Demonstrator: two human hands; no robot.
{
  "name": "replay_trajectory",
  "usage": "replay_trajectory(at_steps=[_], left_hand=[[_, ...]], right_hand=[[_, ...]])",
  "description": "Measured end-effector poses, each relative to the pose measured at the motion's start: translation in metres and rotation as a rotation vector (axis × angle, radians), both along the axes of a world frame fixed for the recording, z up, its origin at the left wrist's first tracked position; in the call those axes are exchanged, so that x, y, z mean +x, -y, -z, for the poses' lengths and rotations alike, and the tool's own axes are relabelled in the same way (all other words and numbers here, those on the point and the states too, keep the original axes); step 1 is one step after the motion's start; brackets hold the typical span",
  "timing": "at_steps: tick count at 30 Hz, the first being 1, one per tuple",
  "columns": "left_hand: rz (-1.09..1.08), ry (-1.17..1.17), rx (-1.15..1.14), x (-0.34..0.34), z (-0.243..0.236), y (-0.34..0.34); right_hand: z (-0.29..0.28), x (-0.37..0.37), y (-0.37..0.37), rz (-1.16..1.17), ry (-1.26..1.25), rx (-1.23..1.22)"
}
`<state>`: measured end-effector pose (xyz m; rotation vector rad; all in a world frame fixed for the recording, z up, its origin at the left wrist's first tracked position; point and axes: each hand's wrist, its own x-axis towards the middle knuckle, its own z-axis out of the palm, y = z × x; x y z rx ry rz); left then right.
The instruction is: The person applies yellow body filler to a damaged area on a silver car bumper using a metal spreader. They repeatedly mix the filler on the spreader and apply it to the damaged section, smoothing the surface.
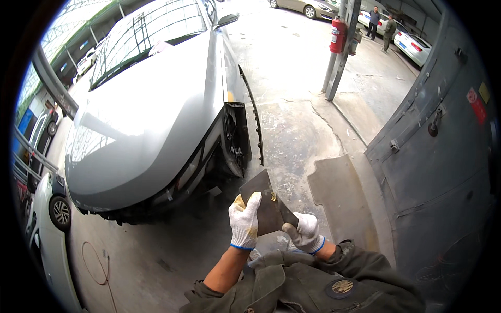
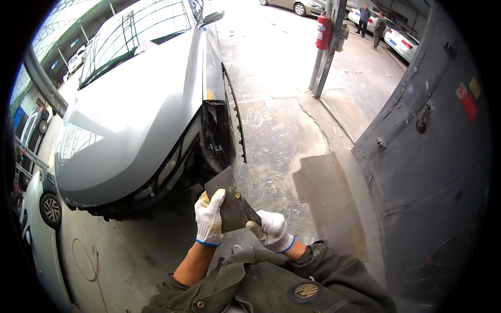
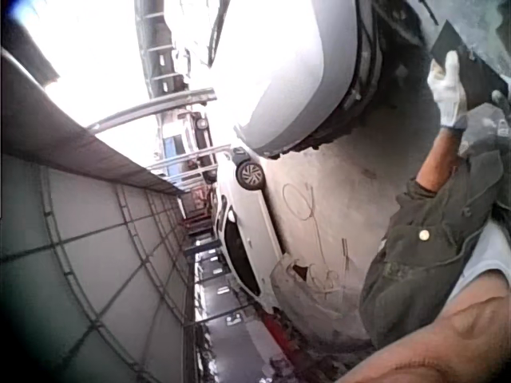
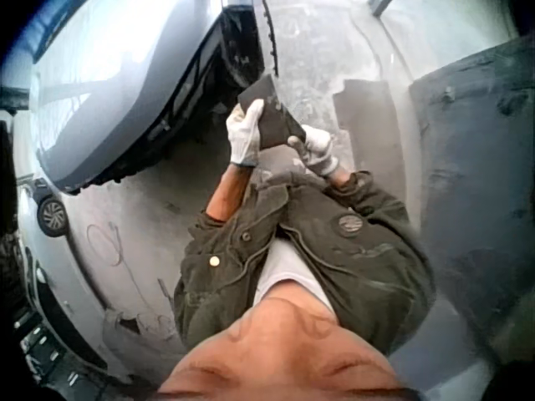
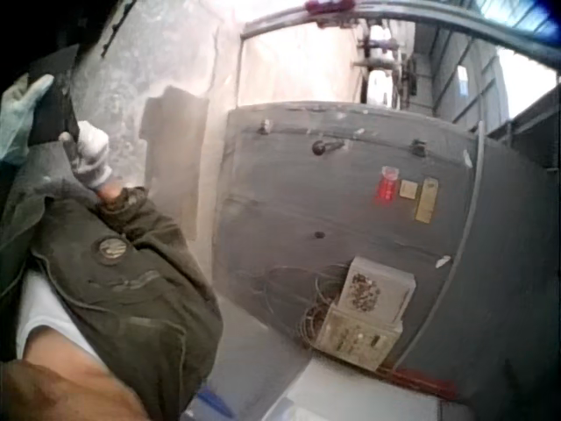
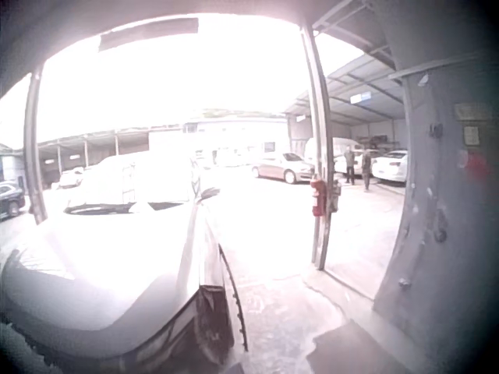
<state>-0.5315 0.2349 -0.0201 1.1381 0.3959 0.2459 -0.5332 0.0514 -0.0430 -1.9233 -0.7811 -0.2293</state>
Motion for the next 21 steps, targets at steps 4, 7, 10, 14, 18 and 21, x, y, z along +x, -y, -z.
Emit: replay_trajectory(at_steps=[4, 7, 10, 14, 18, 21], left_hand=[[-0.009, -0.044, 0.013, 0.015, -0.004, -0.003], [-0.122, 0.006, -0.091, 0.024, -0.023, -0.008], [-0.143, 0.026, -0.059, 0.03, -0.017, -0.016], [-0.179, 0.021, 0.008, 0.038, -0.014, -0.017], [-0.136, 0.004, 0.084, 0.048, -0.017, -0.007], [-0.074, -0.032, 0.124, 0.046, -0.028, 0.003]], right_hand=[[0.001, 0.01, 0.01, 0.15, -0.026, -0.015], [0.009, 0.02, 0.007, 0.381, -0.6, 0.307], [0.018, 0.037, 0.005, 0.298, -0.766, 0.556], [0.003, 0.036, 0.015, -0.381, -1.622, 0.805], [0.025, 0.031, 0.007, -0.845, -1.621, 0.857], [0.042, 0.032, 0.008, -1.05, -1.61, 0.956]])
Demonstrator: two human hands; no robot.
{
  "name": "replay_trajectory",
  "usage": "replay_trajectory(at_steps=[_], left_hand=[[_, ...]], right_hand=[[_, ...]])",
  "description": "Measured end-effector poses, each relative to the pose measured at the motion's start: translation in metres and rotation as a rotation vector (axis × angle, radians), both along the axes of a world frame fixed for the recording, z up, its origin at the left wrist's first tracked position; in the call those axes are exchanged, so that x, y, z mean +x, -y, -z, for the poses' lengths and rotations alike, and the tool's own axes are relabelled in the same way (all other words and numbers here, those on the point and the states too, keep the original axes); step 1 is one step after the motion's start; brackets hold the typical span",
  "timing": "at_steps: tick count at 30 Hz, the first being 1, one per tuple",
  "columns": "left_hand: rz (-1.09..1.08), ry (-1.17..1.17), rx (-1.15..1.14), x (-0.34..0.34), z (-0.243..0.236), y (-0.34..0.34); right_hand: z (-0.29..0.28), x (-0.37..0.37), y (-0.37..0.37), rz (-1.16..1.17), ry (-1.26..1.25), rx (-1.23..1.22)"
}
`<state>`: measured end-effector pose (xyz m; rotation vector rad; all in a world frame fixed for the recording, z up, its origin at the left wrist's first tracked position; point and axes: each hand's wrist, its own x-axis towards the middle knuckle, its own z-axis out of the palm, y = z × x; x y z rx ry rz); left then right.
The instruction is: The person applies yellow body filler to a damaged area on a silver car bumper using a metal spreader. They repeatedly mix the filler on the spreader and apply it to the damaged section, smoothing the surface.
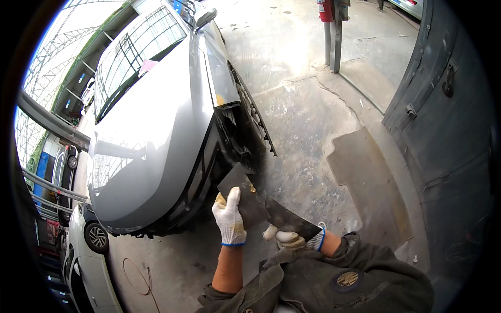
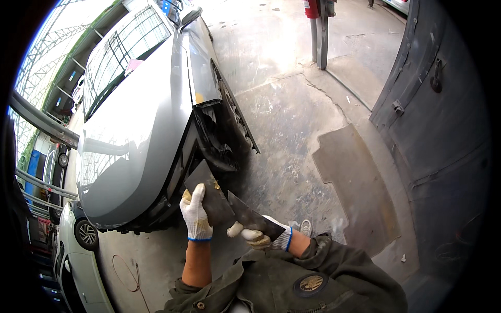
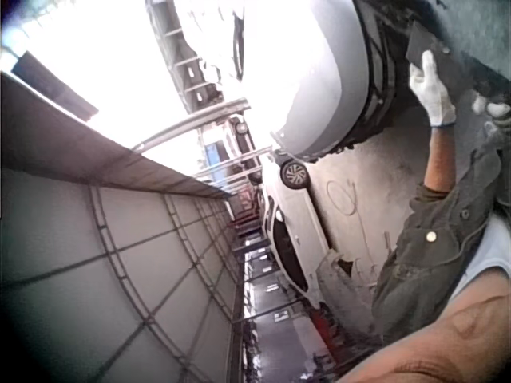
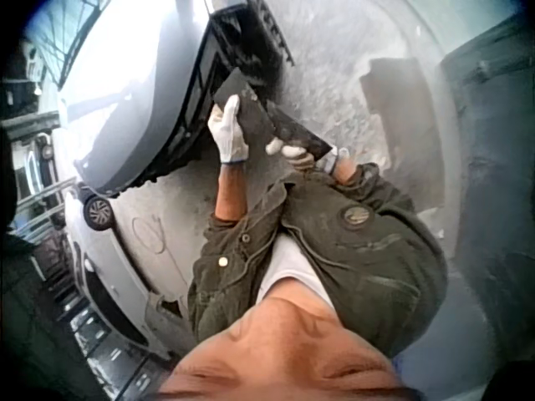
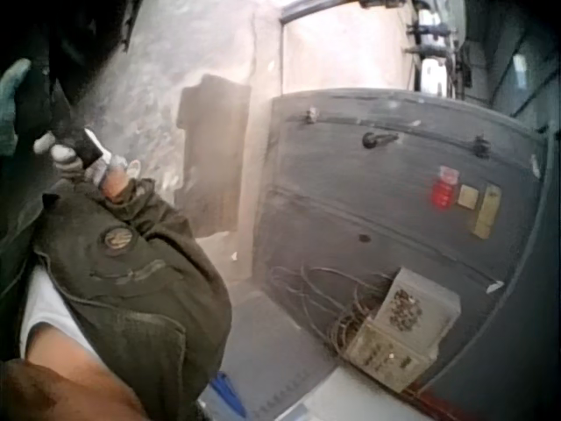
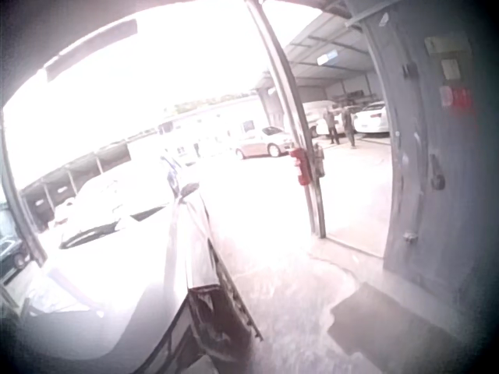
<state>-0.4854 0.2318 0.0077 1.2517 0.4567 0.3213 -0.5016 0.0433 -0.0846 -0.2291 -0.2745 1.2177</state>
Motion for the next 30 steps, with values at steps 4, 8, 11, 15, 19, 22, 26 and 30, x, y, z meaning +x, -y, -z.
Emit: replay_trajectory(at_steps=[4, 8, 11, 15, 19, 22, 26, 30], left_hand=[[0.047, -0.026, 0.104, -0.006, 0.003, 0.007], [0.063, -0.049, 0.19, -0.01, 0.002, 0.009], [0.071, -0.057, 0.204, -0.011, 0.007, 0.006], [0.078, -0.074, 0.181, -0.014, 0.005, 0.002], [0.074, -0.061, 0.169, -0.016, 0.005, 0.002], [0.079, -0.051, 0.146, -0.018, 0.008, 0.0], [0.156, -0.058, 0.114, -0.021, 0.0, 0.01], [0.228, -0.036, 0.187, -0.036, -0.012, 0.047]], right_hand=[[-0.006, 0.004, 0.005, -0.076, 0.026, -0.139], [-0.002, 0.005, 0.008, -0.101, 0.04, -0.224], [0.002, 0.007, 0.006, -0.121, 0.052, -0.249], [-0.008, 0.011, 0.006, -0.143, 0.132, -0.324], [-0.007, 0.012, 0.005, -0.148, 0.131, -0.323], [-0.014, 0.015, 0.004, -0.146, 0.15, -0.415], [-0.014, 0.014, 0.001, -0.095, 0.227, -0.508], [0.027, 0.002, -0.023, 0.136, -0.058, -0.614]])
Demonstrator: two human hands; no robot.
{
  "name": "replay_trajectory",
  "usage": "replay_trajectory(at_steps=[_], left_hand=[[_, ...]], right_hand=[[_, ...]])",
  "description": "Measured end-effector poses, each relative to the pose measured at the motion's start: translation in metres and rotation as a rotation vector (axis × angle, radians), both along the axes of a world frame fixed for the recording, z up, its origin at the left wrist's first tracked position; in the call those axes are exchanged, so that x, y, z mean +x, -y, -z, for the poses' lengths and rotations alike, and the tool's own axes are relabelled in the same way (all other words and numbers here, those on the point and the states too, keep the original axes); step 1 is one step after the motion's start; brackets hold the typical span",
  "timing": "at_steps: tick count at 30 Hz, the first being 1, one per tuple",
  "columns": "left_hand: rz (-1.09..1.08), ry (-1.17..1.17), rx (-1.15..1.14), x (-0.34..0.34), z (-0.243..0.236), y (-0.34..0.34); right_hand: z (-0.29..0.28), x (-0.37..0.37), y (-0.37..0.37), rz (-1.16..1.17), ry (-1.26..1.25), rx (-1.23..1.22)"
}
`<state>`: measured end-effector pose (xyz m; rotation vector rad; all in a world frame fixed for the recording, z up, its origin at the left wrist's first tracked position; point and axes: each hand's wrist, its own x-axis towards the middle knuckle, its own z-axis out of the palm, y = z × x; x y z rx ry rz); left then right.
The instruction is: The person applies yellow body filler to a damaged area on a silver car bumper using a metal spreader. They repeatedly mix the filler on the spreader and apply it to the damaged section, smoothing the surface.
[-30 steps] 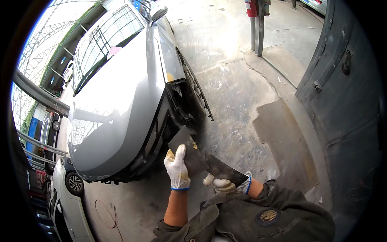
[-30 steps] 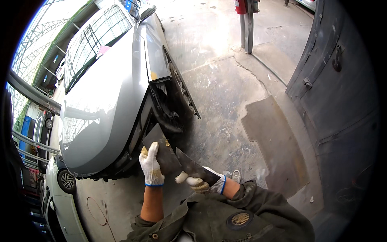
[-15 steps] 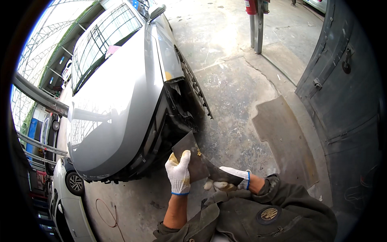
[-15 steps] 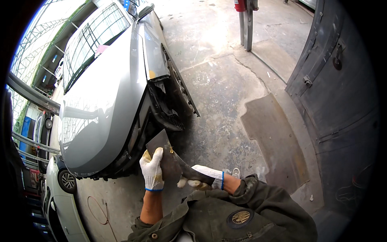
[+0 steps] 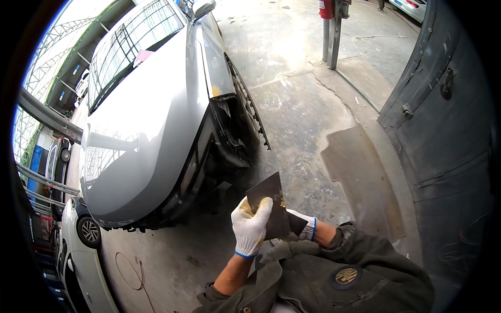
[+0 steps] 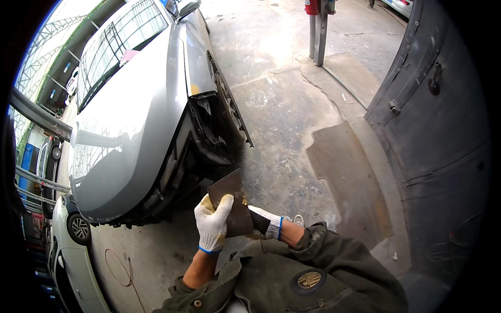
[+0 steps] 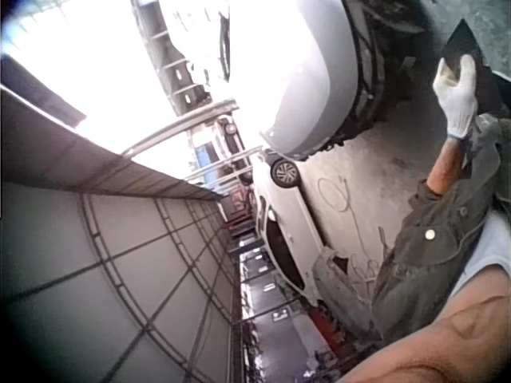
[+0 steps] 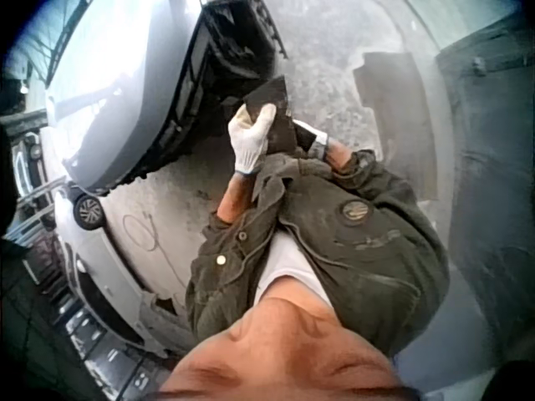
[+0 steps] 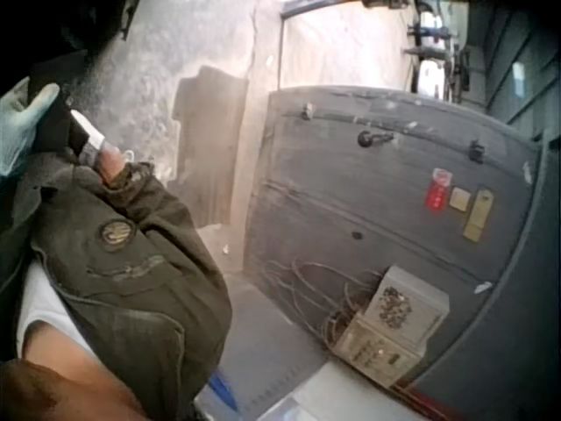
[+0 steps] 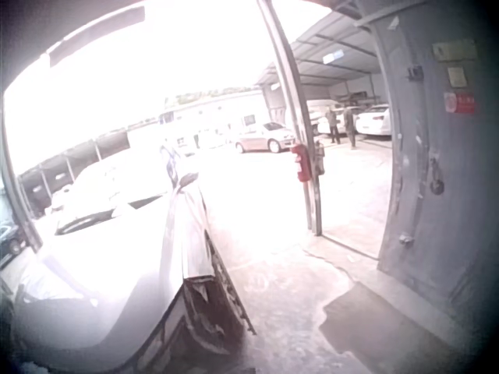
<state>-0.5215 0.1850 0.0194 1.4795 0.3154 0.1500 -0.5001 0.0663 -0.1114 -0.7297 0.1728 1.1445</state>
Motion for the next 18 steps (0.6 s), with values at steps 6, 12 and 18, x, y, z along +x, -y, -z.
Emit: replay_trajectory(at_steps=[6, 12, 18], left_hand=[[-0.299, 0.123, -0.097, 0.014, 0.006, -0.026], [-0.182, 0.087, 0.029, 0.011, 0.018, -0.017], [-0.106, 0.082, 0.006, -0.005, 0.016, 0.016]], right_hand=[[-0.024, 0.006, 0.018, -0.114, -0.003, 0.435], [-0.025, 0.002, 0.021, -0.136, -0.049, 0.161], [-0.027, 0.002, 0.018, -0.111, -0.004, 0.295]])
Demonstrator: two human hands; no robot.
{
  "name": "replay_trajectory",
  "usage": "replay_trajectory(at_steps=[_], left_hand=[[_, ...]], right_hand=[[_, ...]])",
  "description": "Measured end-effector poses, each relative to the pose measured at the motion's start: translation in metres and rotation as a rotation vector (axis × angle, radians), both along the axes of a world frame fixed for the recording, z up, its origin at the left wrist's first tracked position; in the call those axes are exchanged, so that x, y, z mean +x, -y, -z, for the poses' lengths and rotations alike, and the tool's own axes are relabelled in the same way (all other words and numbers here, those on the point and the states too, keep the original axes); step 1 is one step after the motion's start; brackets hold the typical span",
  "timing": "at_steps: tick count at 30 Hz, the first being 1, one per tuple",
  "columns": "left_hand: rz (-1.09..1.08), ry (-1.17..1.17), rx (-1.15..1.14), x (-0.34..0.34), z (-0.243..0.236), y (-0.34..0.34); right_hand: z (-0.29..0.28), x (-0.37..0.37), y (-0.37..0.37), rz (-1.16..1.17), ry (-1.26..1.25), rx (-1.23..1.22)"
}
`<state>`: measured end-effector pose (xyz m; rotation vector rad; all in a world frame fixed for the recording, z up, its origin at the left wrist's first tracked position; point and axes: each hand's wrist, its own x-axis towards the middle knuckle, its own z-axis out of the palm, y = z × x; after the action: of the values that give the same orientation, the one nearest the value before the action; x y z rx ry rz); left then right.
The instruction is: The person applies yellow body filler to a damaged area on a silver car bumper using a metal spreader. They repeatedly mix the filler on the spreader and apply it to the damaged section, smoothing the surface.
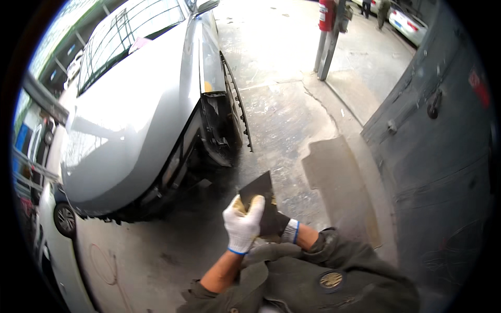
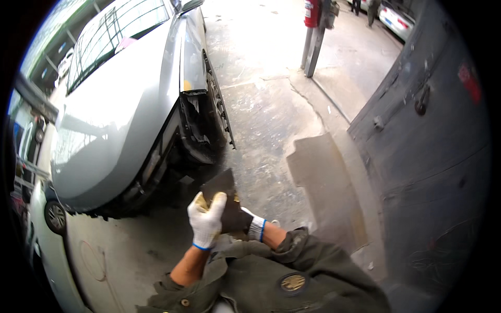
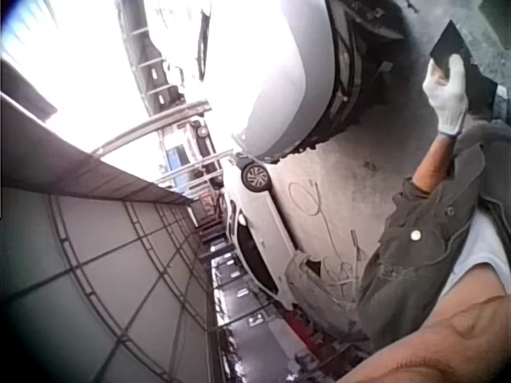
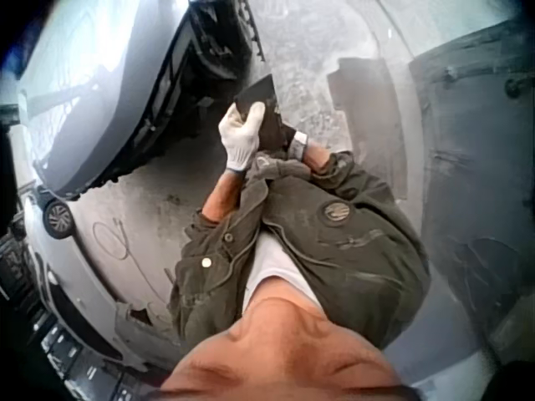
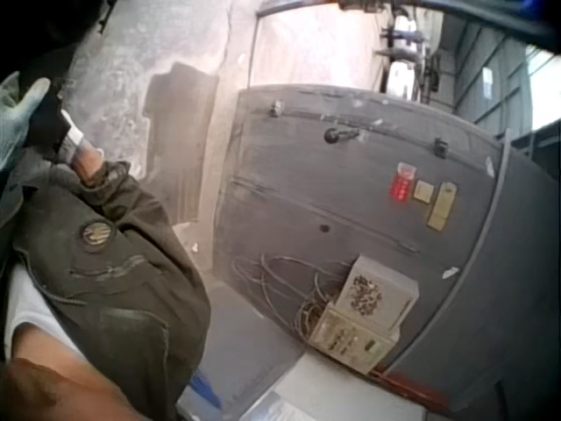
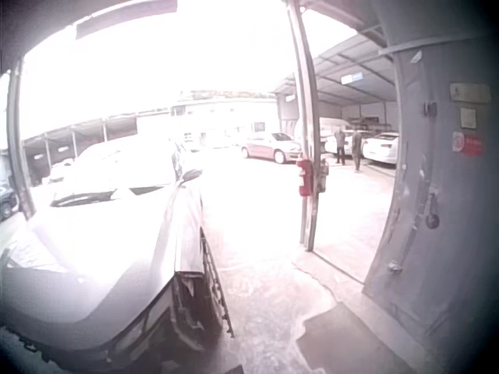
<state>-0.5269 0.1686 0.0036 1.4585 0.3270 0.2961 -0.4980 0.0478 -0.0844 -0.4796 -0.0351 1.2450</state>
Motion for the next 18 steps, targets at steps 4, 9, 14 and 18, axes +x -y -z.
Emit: replay_trajectory(at_steps=[4, 9, 14, 18], left_hand=[[-0.263, 0.055, -0.272, 0.02, -0.002, -0.031], [-0.239, -0.009, -0.332, 0.021, 0.01, -0.042], [-0.178, 0.022, -0.213, 0.017, 0.001, -0.043], [-0.101, -0.001, -0.199, 0.015, 0.001, -0.047]], right_hand=[[-0.005, -0.003, 0.016, 0.048, -0.001, 0.123], [-0.027, -0.014, 0.023, 0.068, 0.019, -0.005], [-0.017, -0.018, 0.026, -0.017, 0.025, -0.127], [-0.037, -0.018, 0.025, -0.064, -0.041, -0.144]])
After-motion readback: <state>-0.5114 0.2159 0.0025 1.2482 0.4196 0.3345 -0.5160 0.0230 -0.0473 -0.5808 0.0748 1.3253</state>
